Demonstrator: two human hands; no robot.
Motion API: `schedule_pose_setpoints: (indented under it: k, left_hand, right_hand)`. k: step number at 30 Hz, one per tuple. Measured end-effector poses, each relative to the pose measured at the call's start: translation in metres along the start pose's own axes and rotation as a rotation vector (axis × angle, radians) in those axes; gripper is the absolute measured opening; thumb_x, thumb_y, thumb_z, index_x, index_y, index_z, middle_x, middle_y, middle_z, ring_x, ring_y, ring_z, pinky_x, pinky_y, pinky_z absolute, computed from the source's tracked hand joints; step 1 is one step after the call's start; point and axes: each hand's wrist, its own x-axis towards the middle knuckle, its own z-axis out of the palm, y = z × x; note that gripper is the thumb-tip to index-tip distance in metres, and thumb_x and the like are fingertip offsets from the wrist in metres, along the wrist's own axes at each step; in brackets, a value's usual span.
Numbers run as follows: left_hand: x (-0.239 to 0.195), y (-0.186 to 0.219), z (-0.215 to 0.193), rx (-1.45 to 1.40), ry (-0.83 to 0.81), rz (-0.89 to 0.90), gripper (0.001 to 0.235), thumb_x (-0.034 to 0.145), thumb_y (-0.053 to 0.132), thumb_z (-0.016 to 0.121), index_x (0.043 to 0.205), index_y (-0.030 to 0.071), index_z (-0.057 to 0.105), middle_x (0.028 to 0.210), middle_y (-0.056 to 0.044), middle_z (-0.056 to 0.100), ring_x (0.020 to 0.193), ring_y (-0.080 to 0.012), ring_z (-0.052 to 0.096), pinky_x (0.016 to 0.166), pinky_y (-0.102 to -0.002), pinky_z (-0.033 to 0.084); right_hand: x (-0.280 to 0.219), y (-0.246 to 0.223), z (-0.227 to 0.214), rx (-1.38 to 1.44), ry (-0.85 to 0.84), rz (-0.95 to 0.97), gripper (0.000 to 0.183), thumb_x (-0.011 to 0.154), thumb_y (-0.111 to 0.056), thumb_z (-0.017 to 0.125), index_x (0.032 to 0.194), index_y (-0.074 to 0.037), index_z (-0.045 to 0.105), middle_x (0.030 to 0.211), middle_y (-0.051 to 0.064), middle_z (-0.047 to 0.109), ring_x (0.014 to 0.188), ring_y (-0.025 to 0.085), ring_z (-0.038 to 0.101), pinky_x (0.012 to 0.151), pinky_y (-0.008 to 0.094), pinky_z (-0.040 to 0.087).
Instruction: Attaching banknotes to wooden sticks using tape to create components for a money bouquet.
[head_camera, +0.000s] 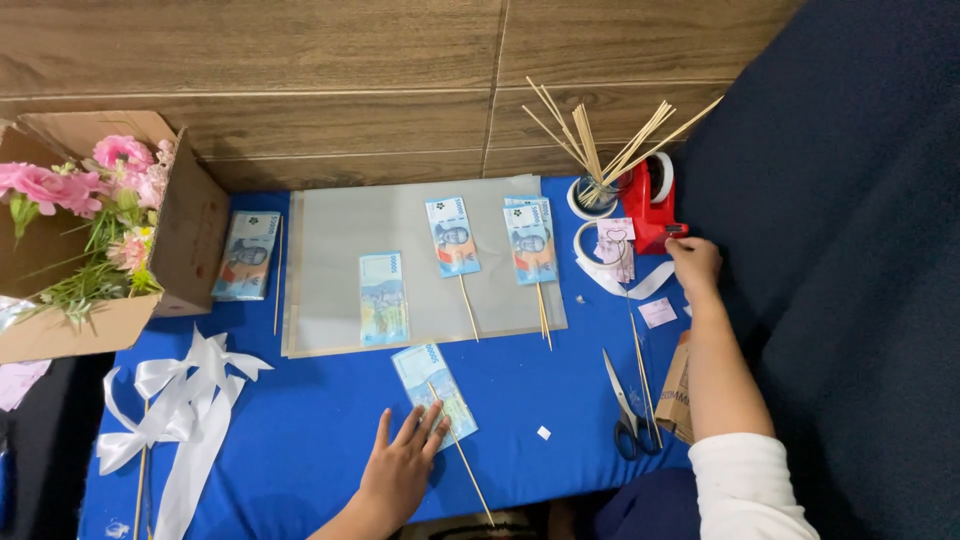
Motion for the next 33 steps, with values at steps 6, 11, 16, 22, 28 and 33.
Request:
schedule_pose_setpoints:
  k: [6,11,16,22,28,33]
  left_hand:
    - [0.007,-0.004,-0.031,0.003,-0.185,0.014,0.073,0.095,0.038,0.050,0.160,0.021,0.022,0.169,-0.008,0.016,0.149,-0.0322,0.024,0.117,-0.067,0.023]
    - [0.025,-0.011,-0.103,-0.019,-0.596,0.041,0.073,0.107,0.033,0.041,0.166,0.018,0.001,0.173,-0.008,-0.006,0.156,-0.0310,0.006,0.123,-0.063,0.009]
    - [0.025,-0.013,-0.122,-0.017,-0.653,0.037,0.070,0.110,0.038,0.033,0.166,0.019,-0.004,0.174,-0.007,-0.009,0.158,-0.0299,0.003,0.125,-0.061,0.007]
    - [0.015,-0.001,-0.108,-0.040,-0.441,-0.102,0.063,0.103,0.037,0.055,0.160,0.026,0.031,0.169,-0.002,0.018,0.149,-0.0303,0.026,0.122,-0.065,0.015]
    - [0.020,0.000,-0.099,-0.075,-0.530,-0.140,0.063,0.106,0.040,0.049,0.163,0.032,0.022,0.148,-0.004,0.027,0.128,-0.0301,0.029,0.106,-0.058,0.023]
    - [0.020,-0.001,-0.122,-0.072,-0.564,-0.175,0.057,0.109,0.036,0.043,0.163,0.034,0.023,0.165,-0.007,0.014,0.137,-0.0314,0.024,0.109,-0.056,0.020]
  right_hand:
    - [-0.035,-0.033,-0.011,0.089,-0.285,-0.038,0.031,0.098,-0.021,0.070,0.122,-0.002,0.074,0.110,0.011,0.075,0.100,0.021,0.067,0.085,0.035,0.051]
    - [-0.110,-0.081,-0.011,0.171,-0.485,-0.135,0.031,0.092,-0.015,0.074,0.120,-0.002,0.074,0.114,0.012,0.076,0.106,0.020,0.069,0.092,0.032,0.055]
    - [-0.206,-0.124,-0.005,0.056,-0.588,-0.389,0.021,0.089,-0.011,0.076,0.110,-0.008,0.081,0.107,0.007,0.080,0.100,0.015,0.071,0.090,0.028,0.055]
    - [-0.267,-0.112,0.059,-0.189,-0.584,-0.690,0.051,0.082,-0.017,0.084,0.132,-0.022,0.073,0.085,0.009,0.078,0.072,0.019,0.065,0.072,0.034,0.055]
    - [-0.299,-0.081,0.135,-0.230,-0.843,-0.918,0.057,0.098,-0.011,0.060,0.150,-0.011,0.038,0.096,0.010,0.070,0.097,0.032,0.066,0.093,0.046,0.053]
    - [-0.309,-0.072,0.161,-0.258,-0.929,-1.033,0.033,0.105,-0.010,0.043,0.134,-0.001,0.031,0.093,0.011,0.064,0.095,0.036,0.066,0.092,0.047,0.053]
